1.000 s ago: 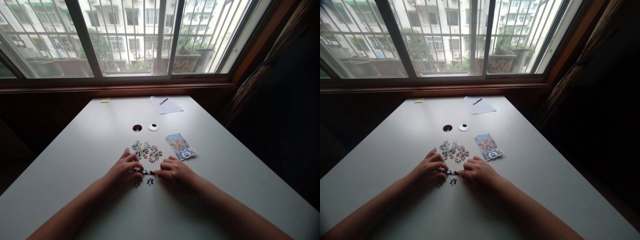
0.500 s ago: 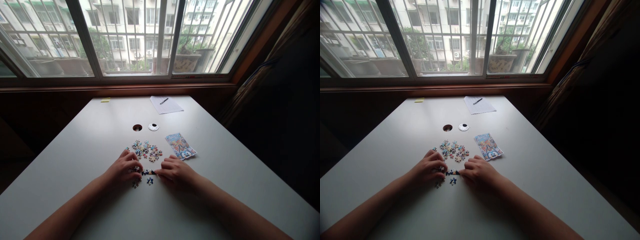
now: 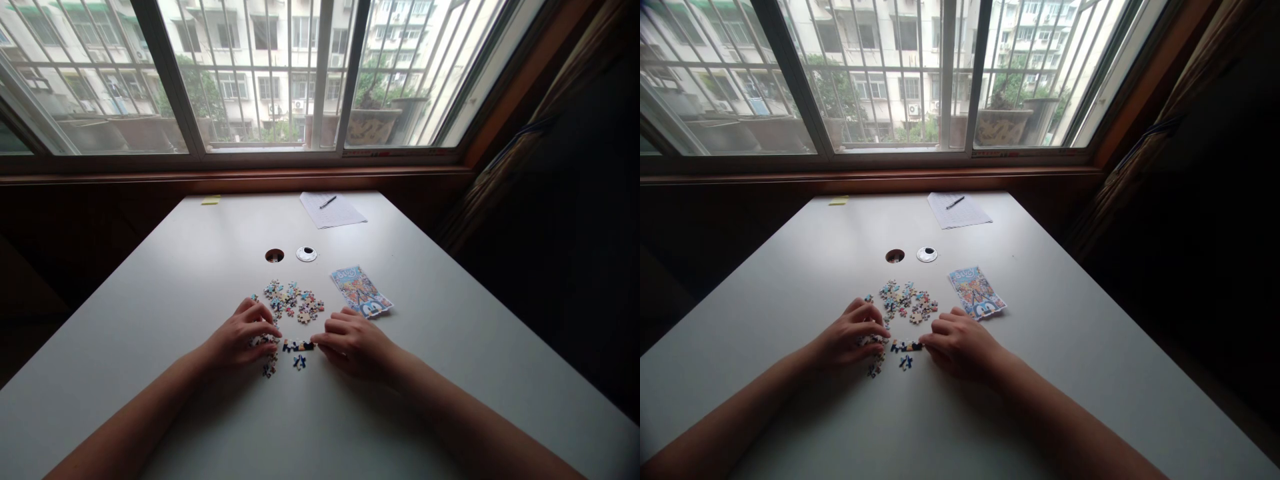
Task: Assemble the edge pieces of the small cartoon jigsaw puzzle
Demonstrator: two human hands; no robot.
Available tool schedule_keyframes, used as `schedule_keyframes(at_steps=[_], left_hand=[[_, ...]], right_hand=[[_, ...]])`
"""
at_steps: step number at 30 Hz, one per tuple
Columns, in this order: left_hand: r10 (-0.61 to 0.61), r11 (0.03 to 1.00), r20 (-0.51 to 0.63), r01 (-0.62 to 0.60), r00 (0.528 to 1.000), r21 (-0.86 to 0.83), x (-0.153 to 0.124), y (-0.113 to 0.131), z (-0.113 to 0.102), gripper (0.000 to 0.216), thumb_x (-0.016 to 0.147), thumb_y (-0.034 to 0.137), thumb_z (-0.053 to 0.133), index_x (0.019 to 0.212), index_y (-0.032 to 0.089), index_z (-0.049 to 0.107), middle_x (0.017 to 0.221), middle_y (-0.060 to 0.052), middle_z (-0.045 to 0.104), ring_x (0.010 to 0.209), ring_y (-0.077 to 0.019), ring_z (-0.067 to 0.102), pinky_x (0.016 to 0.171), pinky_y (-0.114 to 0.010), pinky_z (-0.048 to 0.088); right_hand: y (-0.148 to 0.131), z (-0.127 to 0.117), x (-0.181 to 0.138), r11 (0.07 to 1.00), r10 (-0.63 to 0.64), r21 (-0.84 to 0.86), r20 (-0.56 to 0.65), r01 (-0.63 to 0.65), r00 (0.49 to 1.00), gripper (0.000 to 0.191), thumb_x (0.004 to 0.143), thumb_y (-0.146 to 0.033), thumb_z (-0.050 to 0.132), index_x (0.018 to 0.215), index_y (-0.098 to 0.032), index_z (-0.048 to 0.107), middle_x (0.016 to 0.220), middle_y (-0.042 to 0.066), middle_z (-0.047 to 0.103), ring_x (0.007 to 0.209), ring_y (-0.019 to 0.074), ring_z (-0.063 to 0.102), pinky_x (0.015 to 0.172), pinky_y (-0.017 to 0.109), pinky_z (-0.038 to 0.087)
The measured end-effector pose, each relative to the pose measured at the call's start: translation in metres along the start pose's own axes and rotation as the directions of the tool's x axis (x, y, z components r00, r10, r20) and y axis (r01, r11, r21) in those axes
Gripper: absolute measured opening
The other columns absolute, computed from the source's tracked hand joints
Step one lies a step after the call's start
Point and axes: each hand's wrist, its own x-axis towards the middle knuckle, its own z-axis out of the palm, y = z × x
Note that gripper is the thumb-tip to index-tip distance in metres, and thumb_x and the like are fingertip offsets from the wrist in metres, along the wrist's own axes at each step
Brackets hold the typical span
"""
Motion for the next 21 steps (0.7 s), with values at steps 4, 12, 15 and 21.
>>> schedule_keyframes(at_steps=[4, 12, 15, 21], left_hand=[[0.053, 0.997, 0.013, -0.054, 0.999, 0.054, -0.002, 0.002, 0.002, 0.024, 0.092, 0.029, 0.067, 0.116, 0.03, 0.069, 0.109, -0.006, 0.061, 0.102, -0.0234, 0.047, 0.092, -0.037, 0.043], [0.011, 0.99, -0.006, -0.01, 1.0, 0.14, 0.003, 0.008, 0.009, 0.018, 0.093, 0.032, 0.067, 0.11, 0.03, 0.071, 0.107, -0.005, 0.064, 0.104, -0.0244, 0.046, 0.094, -0.038, 0.043], [-0.002, 0.992, -0.015, 0.003, 1.0, 0.129, 0.004, 0.008, 0.012, 0.015, 0.092, 0.032, 0.068, 0.107, 0.03, 0.072, 0.105, -0.005, 0.065, 0.104, -0.0243, 0.047, 0.093, -0.038, 0.043], [-0.021, 0.993, -0.036, 0.025, 0.999, 0.113, 0.005, 0.008, 0.015, 0.013, 0.092, 0.031, 0.069, 0.103, 0.03, 0.073, 0.103, -0.005, 0.065, 0.103, -0.0239, 0.048, 0.092, -0.037, 0.044]], right_hand=[[0.001, 0.001, 0.0, 1.0, 0.031, 0.004, -0.021, -0.031, 0.999, 0.019, 0.098, -0.023, 0.052, 0.106, -0.023, 0.069, 0.077, 0.002, 0.062, 0.072, 0.0161, 0.053, 0.072, 0.032, 0.029], [0.003, 0.006, 0.0, 1.0, 0.004, 0.004, -0.019, -0.004, 1.0, 0.02, 0.098, -0.035, 0.057, 0.108, -0.023, 0.069, 0.08, 0.002, 0.065, 0.075, 0.0161, 0.055, 0.072, 0.032, 0.028], [0.005, 0.01, 0.0, 1.0, -0.011, -0.005, -0.015, 0.011, 1.0, 0.02, 0.098, -0.036, 0.057, 0.106, -0.024, 0.069, 0.08, 0.001, 0.065, 0.074, 0.0154, 0.055, 0.071, 0.032, 0.028], [0.007, 0.016, 0.0, 1.0, -0.01, -0.017, -0.039, 0.009, 0.999, 0.016, 0.098, -0.032, 0.057, 0.104, -0.024, 0.07, 0.08, 0.0, 0.065, 0.073, 0.0147, 0.054, 0.071, 0.032, 0.027]])
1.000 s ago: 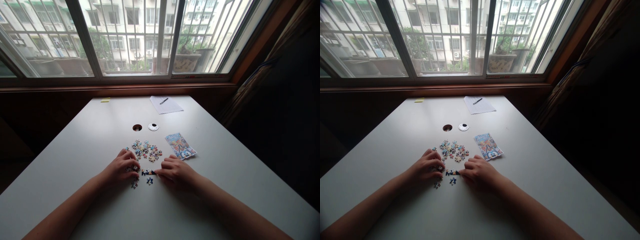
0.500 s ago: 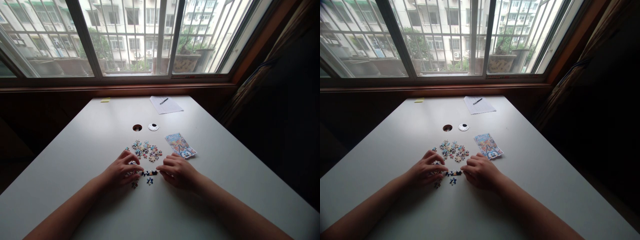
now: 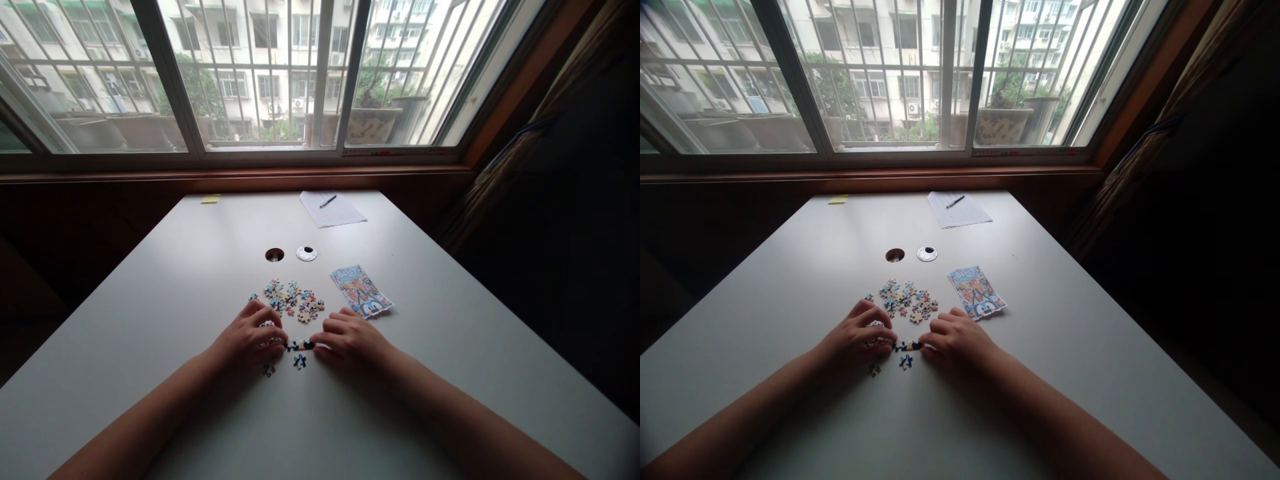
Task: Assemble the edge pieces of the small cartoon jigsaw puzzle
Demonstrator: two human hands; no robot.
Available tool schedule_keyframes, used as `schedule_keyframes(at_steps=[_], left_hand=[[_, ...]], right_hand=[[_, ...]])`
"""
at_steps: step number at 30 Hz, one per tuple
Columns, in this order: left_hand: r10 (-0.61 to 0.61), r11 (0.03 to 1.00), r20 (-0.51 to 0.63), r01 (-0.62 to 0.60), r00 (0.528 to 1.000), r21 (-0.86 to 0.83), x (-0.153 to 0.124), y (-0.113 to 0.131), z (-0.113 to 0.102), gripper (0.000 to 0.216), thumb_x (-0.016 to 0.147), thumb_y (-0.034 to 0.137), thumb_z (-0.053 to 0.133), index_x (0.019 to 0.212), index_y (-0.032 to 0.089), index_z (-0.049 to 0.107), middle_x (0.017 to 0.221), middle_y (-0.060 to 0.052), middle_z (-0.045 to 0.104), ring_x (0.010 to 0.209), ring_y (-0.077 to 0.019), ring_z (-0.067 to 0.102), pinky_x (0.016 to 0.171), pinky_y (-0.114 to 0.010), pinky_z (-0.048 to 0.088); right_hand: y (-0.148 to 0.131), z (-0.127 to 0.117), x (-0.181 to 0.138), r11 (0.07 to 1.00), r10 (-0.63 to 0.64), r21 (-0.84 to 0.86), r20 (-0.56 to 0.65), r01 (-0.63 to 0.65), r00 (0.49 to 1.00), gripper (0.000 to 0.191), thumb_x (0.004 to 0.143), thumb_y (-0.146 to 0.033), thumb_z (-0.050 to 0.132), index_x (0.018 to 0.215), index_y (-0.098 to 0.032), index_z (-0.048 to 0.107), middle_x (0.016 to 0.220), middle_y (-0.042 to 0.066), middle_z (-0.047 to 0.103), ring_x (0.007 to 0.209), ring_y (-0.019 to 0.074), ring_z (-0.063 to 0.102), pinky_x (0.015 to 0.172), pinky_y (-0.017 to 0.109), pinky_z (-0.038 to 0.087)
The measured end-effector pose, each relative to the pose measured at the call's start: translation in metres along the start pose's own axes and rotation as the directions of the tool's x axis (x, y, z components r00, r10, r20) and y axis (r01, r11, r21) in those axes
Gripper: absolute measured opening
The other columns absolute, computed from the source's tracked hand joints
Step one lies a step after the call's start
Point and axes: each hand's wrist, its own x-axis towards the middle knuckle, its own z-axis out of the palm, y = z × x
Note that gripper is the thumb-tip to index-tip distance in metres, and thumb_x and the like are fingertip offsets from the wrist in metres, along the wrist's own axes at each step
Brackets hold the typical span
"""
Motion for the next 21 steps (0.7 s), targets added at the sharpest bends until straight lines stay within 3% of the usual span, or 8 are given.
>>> schedule_keyframes(at_steps=[21], left_hand=[[-0.079, 0.984, 0.038, 0.084, 0.996, -0.159, 0.0045, 0.0011, -0.002, 0.011, 0.091, 0.029, 0.071, 0.088, 0.02, 0.067, 0.097, -0.004, 0.068, 0.098, -0.0198, 0.052, 0.091, -0.033, 0.043]], right_hand=[[-0.0044, 0.0002, 0.0025, 1.0, 0.02, -0.023, 0.008, -0.02, 1.0, 0.018, 0.099, -0.031, 0.055, 0.098, -0.022, 0.07, 0.077, 0.001, 0.064, 0.073, 0.0146, 0.054, 0.071, 0.032, 0.027]])
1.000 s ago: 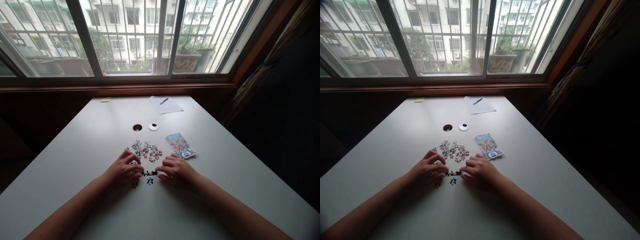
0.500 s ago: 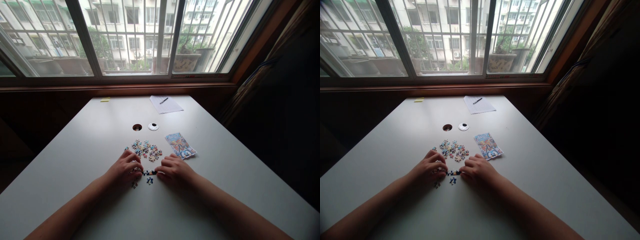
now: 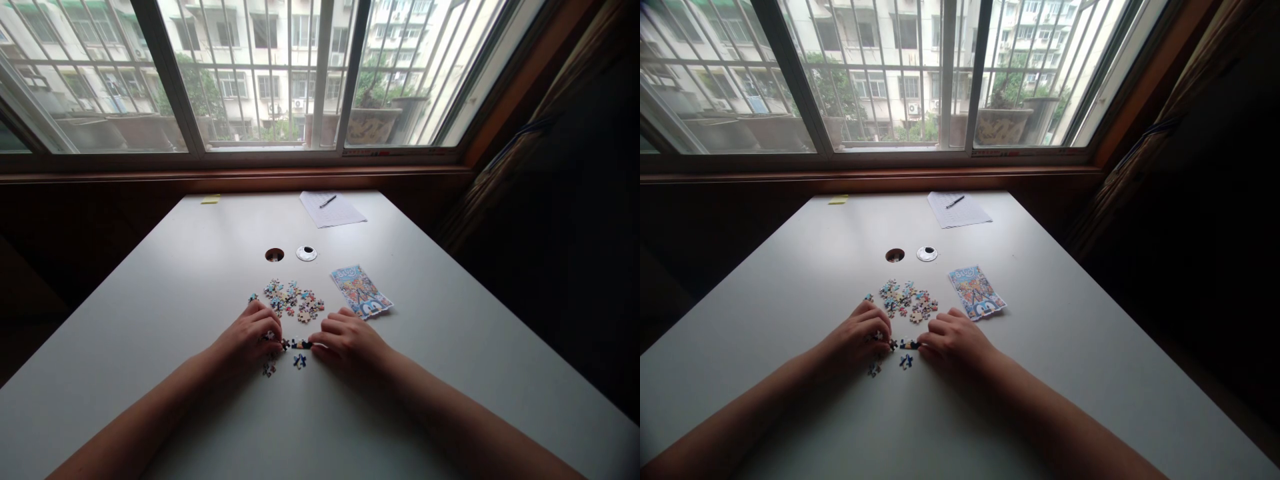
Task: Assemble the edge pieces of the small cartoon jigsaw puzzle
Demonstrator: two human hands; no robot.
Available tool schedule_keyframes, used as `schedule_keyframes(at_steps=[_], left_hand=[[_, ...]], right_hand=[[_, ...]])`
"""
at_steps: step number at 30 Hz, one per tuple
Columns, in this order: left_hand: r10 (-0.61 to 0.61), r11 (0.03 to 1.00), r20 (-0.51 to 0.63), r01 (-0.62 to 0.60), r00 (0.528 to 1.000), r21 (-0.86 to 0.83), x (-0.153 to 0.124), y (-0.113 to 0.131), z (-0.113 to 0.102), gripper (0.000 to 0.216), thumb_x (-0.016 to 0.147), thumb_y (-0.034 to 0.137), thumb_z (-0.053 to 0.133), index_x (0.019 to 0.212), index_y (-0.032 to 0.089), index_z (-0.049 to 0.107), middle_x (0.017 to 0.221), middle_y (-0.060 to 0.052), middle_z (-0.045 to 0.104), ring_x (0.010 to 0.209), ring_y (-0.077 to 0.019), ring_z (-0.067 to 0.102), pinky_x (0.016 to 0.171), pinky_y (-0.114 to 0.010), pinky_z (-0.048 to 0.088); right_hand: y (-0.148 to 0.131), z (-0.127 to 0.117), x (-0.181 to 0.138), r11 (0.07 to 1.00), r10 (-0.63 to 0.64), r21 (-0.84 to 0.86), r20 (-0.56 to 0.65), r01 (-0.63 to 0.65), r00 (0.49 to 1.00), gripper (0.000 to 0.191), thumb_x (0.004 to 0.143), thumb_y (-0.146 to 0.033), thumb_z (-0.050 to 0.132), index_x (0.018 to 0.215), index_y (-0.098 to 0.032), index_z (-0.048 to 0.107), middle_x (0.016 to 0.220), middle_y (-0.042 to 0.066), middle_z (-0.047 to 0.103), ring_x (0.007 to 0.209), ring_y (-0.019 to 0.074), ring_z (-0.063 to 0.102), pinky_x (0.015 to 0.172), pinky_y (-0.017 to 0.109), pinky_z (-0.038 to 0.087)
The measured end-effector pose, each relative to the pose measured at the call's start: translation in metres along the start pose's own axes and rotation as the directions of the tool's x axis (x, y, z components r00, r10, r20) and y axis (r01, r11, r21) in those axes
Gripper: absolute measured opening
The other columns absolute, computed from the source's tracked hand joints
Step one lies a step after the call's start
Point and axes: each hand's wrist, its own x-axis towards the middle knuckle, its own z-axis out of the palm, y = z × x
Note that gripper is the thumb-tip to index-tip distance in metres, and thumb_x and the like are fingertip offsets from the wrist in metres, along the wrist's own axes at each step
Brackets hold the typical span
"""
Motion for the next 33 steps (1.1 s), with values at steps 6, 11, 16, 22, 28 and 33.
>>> schedule_keyframes(at_steps=[6, 11, 16, 22, 28, 33], left_hand=[[0.031, 0.998, -0.004, -0.032, 0.999, -0.055, 0.0, -0.005, 0.0, 0.013, 0.093, 0.031, 0.068, 0.085, 0.02, 0.067, 0.093, -0.004, 0.07, 0.095, -0.0192, 0.054, 0.09, -0.032, 0.043], [0.017, 0.989, -0.043, -0.023, 0.999, -0.147, 0.003, 0.0, -0.007, 0.015, 0.093, 0.031, 0.067, 0.085, 0.019, 0.068, 0.09, -0.005, 0.072, 0.092, -0.0186, 0.058, 0.088, -0.032, 0.044], [-0.155, 0.947, -0.045, 0.135, 0.987, -0.291, 0.007, 0.018, -0.012, 0.018, 0.092, 0.036, 0.069, 0.085, 0.02, 0.071, 0.091, -0.005, 0.073, 0.094, -0.0202, 0.06, 0.088, -0.034, 0.046], [-0.301, 0.864, 0.013, 0.279, 0.954, -0.419, 0.01, 0.038, -0.005, 0.02, 0.088, 0.039, 0.072, 0.083, 0.02, 0.072, 0.088, -0.004, 0.073, 0.09, -0.0197, 0.062, 0.083, -0.032, 0.048], [-0.359, 0.809, 0.038, 0.331, 0.932, -0.486, 0.01, 0.039, 0.0, 0.022, 0.087, 0.041, 0.073, 0.082, 0.019, 0.071, 0.087, -0.004, 0.071, 0.088, -0.0192, 0.063, 0.078, -0.029, 0.048], [-0.396, 0.765, 0.07, 0.371, 0.916, -0.527, 0.008, 0.035, 0.003, 0.023, 0.086, 0.042, 0.073, 0.084, 0.019, 0.071, 0.088, -0.004, 0.07, 0.086, -0.0187, 0.062, 0.077, -0.029, 0.049]], right_hand=[[0.001, 0.001, -0.001, 1.0, -0.01, 0.001, -0.013, 0.01, 1.0, 0.016, 0.098, -0.031, 0.057, 0.101, -0.023, 0.07, 0.078, 0.001, 0.065, 0.073, 0.0156, 0.054, 0.071, 0.032, 0.027], [-0.005, -0.006, 0.003, 1.0, -0.005, -0.007, -0.052, 0.005, 0.999, 0.017, 0.1, -0.031, 0.056, 0.106, -0.022, 0.068, 0.079, 0.002, 0.065, 0.072, 0.016, 0.054, 0.07, 0.032, 0.028], [-0.014, -0.013, 0.008, 0.998, 0.053, 0.03, -0.109, -0.05, 0.993, 0.019, 0.1, -0.032, 0.056, 0.112, -0.022, 0.067, 0.082, 0.002, 0.066, 0.075, 0.0156, 0.058, 0.071, 0.031, 0.033], [-0.022, -0.009, 0.009, 0.989, 0.067, 0.14, -0.198, -0.039, 0.978, 0.018, 0.099, -0.029, 0.06, 0.114, -0.022, 0.064, 0.094, 0.005, 0.072, 0.082, 0.0169, 0.063, 0.075, 0.032, 0.04], [-0.026, -0.011, 0.01, 0.99, 0.044, 0.139, -0.225, -0.013, 0.973, 0.019, 0.098, -0.024, 0.059, 0.117, -0.021, 0.062, 0.097, 0.005, 0.074, 0.08, 0.0167, 0.064, 0.073, 0.033, 0.041], [-0.029, -0.017, 0.011, 0.995, 0.019, 0.098, -0.226, 0.004, 0.974, 0.019, 0.098, -0.023, 0.059, 0.116, -0.02, 0.062, 0.098, 0.006, 0.074, 0.078, 0.0171, 0.063, 0.072, 0.033, 0.04]])
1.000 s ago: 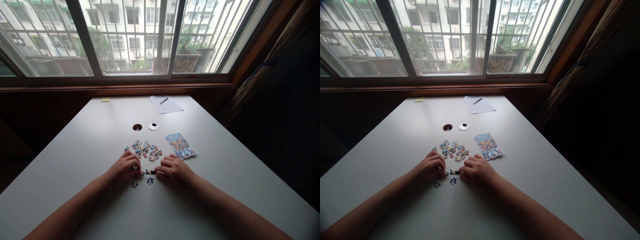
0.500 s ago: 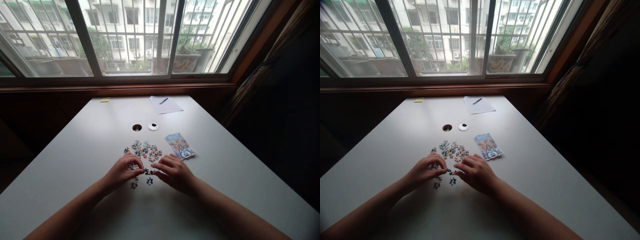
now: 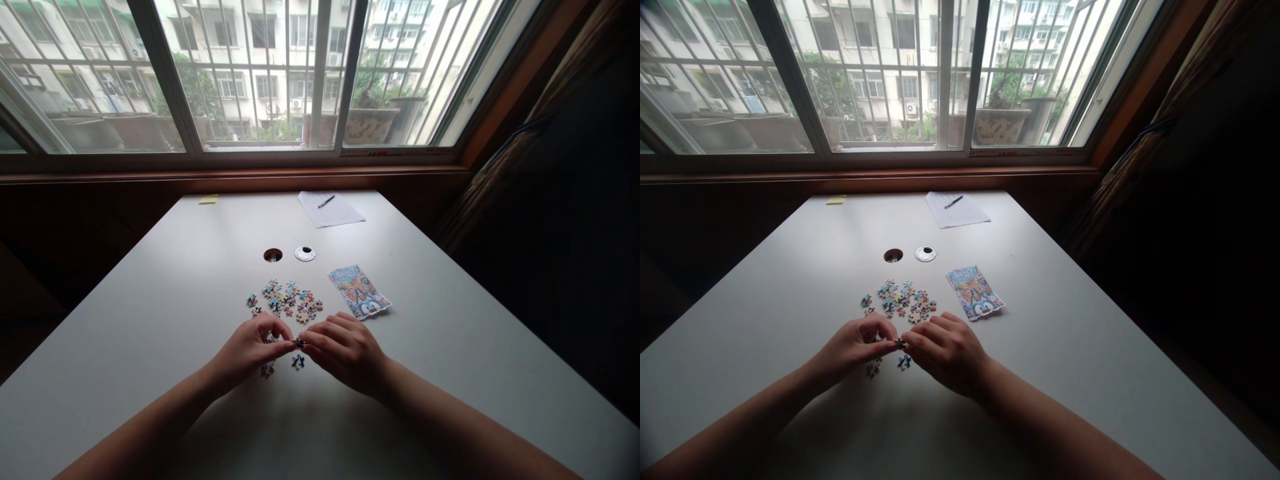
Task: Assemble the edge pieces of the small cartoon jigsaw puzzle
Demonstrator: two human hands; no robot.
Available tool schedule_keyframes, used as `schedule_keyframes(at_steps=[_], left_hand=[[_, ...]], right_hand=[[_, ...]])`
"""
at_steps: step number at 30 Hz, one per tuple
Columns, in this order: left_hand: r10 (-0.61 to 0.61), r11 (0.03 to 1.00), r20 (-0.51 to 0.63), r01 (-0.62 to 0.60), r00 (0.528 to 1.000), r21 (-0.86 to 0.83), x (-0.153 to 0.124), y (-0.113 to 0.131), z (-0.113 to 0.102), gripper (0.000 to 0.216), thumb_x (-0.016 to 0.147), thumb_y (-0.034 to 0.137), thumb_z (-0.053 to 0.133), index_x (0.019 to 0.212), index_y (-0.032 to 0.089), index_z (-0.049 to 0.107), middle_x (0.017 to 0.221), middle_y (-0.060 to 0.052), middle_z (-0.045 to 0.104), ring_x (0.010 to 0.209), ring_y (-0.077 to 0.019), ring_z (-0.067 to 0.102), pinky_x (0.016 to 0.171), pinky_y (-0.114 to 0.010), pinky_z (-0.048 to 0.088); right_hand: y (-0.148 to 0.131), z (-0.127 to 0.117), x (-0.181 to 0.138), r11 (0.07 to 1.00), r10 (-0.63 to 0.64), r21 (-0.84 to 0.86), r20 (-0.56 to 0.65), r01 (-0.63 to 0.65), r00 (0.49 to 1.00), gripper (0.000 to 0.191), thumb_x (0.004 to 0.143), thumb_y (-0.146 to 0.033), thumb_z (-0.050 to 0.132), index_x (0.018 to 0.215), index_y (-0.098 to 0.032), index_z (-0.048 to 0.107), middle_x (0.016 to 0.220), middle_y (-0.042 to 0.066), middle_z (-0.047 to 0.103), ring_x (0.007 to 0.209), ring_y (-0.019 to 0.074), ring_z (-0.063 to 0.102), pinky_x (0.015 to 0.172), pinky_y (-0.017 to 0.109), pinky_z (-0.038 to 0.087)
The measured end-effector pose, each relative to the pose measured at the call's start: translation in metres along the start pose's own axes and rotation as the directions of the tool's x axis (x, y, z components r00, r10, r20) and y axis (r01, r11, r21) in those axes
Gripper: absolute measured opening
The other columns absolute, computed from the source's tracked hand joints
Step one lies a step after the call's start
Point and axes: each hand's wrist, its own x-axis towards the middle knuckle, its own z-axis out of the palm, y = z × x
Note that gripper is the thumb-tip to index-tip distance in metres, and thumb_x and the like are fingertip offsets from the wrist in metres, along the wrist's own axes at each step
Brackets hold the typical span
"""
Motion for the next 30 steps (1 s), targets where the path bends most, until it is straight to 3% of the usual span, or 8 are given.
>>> schedule_keyframes(at_steps=[9, 14, 17, 20, 26, 30], left_hand=[[0.043, 0.996, -0.037, -0.04, 0.998, 0.084, -0.001, 0.008, 0.001, 0.023, 0.09, 0.041, 0.069, 0.085, 0.019, 0.068, 0.088, -0.003, 0.068, 0.087, -0.0185, 0.06, 0.077, -0.028, 0.046], [0.277, 0.917, -0.111, -0.228, 0.954, 0.328, -0.003, 0.008, -0.004, 0.017, 0.097, 0.03, 0.058, 0.088, 0.02, 0.067, 0.092, -0.004, 0.068, 0.093, -0.0197, 0.057, 0.086, -0.033, 0.046], [0.431, 0.786, -0.021, -0.363, 0.902, 0.501, -0.003, 0.003, -0.006, 0.011, 0.095, 0.021, 0.059, 0.093, 0.021, 0.07, 0.097, -0.005, 0.07, 0.097, -0.0204, 0.056, 0.091, -0.036, 0.045], [0.504, 0.657, 0.1, -0.456, 0.858, 0.601, -0.004, -0.005, -0.005, 0.017, 0.094, 0.018, 0.06, 0.106, 0.025, 0.07, 0.106, -0.003, 0.072, 0.102, -0.0215, 0.056, 0.096, -0.038, 0.045], [0.531, 0.488, 0.273, -0.553, 0.802, 0.676, -0.004, -0.014, -0.002, 0.033, 0.094, 0.022, 0.062, 0.126, 0.029, 0.065, 0.125, 0.001, 0.069, 0.128, -0.0255, 0.048, 0.106, -0.04, 0.042], [0.532, 0.444, 0.285, -0.549, 0.797, 0.708, -0.003, -0.014, -0.002, 0.032, 0.095, 0.024, 0.06, 0.126, 0.029, 0.065, 0.124, 0.002, 0.07, 0.13, -0.0259, 0.048, 0.105, -0.04, 0.042]], right_hand=[[0.003, 0.0, -0.001, 0.999, 0.016, -0.047, -0.006, -0.016, 1.0, 0.02, 0.097, -0.023, 0.061, 0.116, -0.021, 0.063, 0.095, 0.004, 0.072, 0.079, 0.0162, 0.063, 0.072, 0.032, 0.04], [0.011, -0.001, -0.005, 0.997, 0.072, -0.031, -0.02, -0.073, 0.997, 0.016, 0.095, -0.025, 0.062, 0.111, -0.022, 0.066, 0.09, 0.003, 0.07, 0.08, 0.0173, 0.06, 0.073, 0.032, 0.041], [0.018, -0.003, -0.009, 0.992, 0.126, -0.025, 0.03, -0.126, 0.992, 0.015, 0.095, -0.025, 0.062, 0.109, -0.023, 0.067, 0.092, 0.003, 0.069, 0.084, 0.0191, 0.058, 0.077, 0.034, 0.041], [0.024, -0.006, -0.011, 0.983, 0.186, -0.031, 0.11, -0.183, 0.976, 0.015, 0.093, -0.026, 0.064, 0.107, -0.024, 0.068, 0.094, 0.004, 0.069, 0.088, 0.0211, 0.056, 0.08, 0.036, 0.041], [0.026, -0.013, -0.01, 0.969, 0.246, -0.038, 0.235, -0.244, 0.94, 0.012, 0.088, -0.024, 0.069, 0.1, -0.024, 0.071, 0.094, 0.005, 0.068, 0.089, 0.0219, 0.054, 0.078, 0.035, 0.039], [0.025, -0.014, -0.009, 0.965, 0.26, -0.04, 0.292, -0.26, 0.92, 0.01, 0.087, -0.023, 0.069, 0.097, -0.025, 0.071, 0.092, 0.004, 0.068, 0.087, 0.0207, 0.054, 0.076, 0.033, 0.037]])
